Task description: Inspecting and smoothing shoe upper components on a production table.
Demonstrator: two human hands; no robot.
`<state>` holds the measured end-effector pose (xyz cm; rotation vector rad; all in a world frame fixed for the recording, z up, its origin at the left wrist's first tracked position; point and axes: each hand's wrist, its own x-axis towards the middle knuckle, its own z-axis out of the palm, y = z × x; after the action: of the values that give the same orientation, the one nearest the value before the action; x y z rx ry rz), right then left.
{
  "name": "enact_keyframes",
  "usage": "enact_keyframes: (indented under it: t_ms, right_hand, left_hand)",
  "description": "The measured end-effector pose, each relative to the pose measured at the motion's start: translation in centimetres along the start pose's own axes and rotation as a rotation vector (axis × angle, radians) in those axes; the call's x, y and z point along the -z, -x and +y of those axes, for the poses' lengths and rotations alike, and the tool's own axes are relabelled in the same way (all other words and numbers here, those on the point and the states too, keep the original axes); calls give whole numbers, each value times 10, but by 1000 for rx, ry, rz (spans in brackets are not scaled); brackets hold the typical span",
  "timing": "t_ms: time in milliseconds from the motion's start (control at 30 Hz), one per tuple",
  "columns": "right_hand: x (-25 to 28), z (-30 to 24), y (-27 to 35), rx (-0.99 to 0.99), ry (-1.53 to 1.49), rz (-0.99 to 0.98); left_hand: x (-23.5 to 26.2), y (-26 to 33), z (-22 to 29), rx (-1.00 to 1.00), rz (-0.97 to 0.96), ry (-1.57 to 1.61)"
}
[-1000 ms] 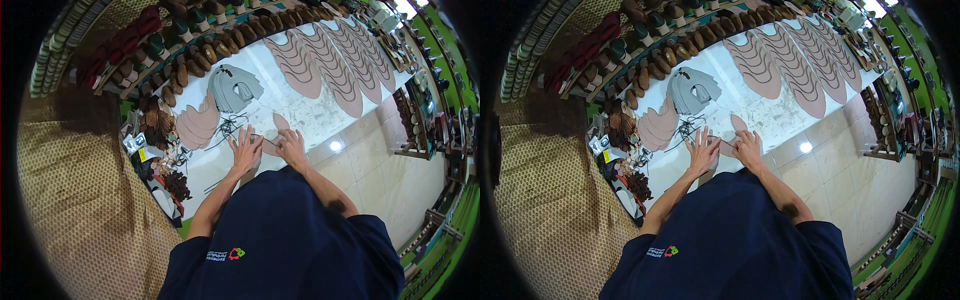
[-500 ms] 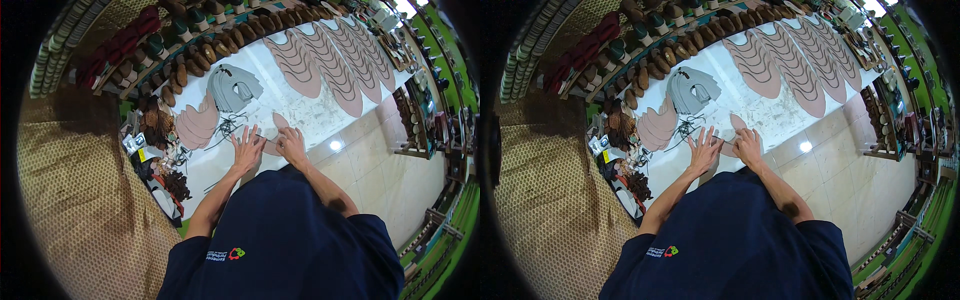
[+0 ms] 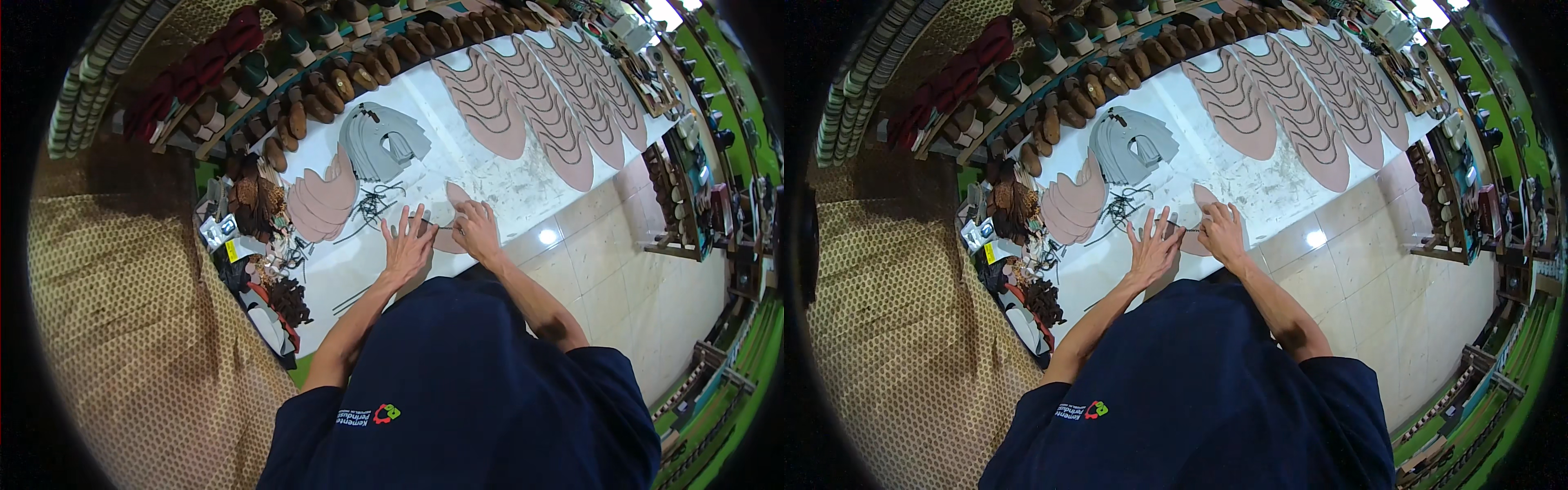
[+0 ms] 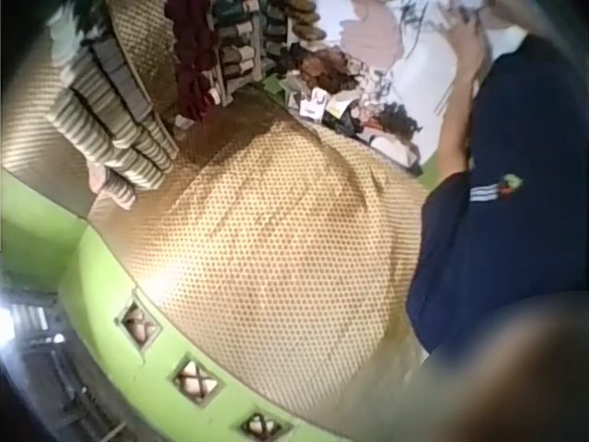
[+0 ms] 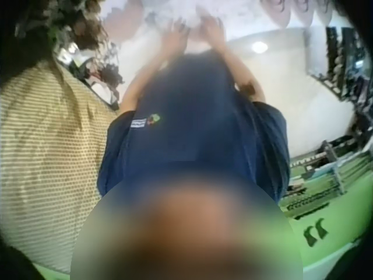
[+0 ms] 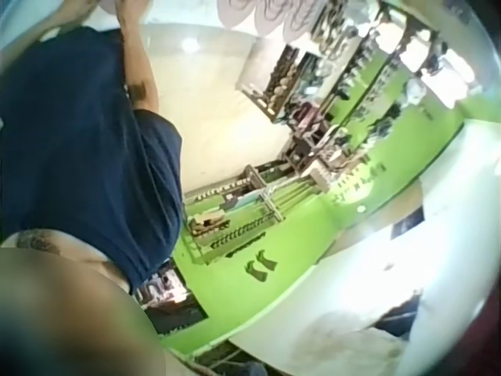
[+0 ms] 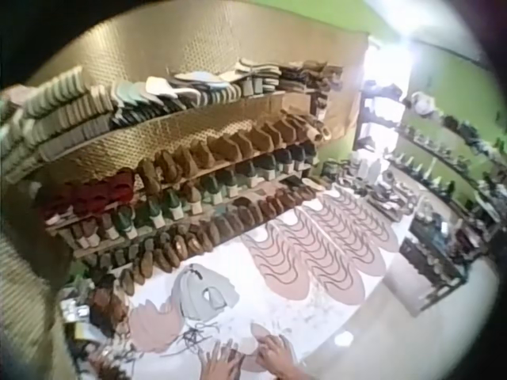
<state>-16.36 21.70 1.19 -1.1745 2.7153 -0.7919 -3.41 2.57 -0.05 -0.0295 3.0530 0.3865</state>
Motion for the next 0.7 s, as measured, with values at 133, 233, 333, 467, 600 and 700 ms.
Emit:
enact_keyframes:
  t_ms: [133, 233, 333, 467, 600, 700]
  right_hand:
    - [-2, 2, -4, 33, 14, -8]
    - [-2, 5, -4, 21, 11, -22]
    - [-2, 5, -5, 44, 22, -2]
    - [-3, 8, -11, 74, 33, -10]
    - [-4, 11, -13, 97, 45, -21]
    - [-4, 12, -14, 105, 46, -29]
  left_hand:
    - [-1, 1, 3, 0, 26, -9]
    - [3, 0, 8, 17, 29, 44]
    - [2, 2, 11, 28, 38, 44]
    - [3, 2, 13, 22, 20, 8]
    - [7, -2, 17, 21, -2, 4]
    - [5, -2, 18, 24, 9, 38]
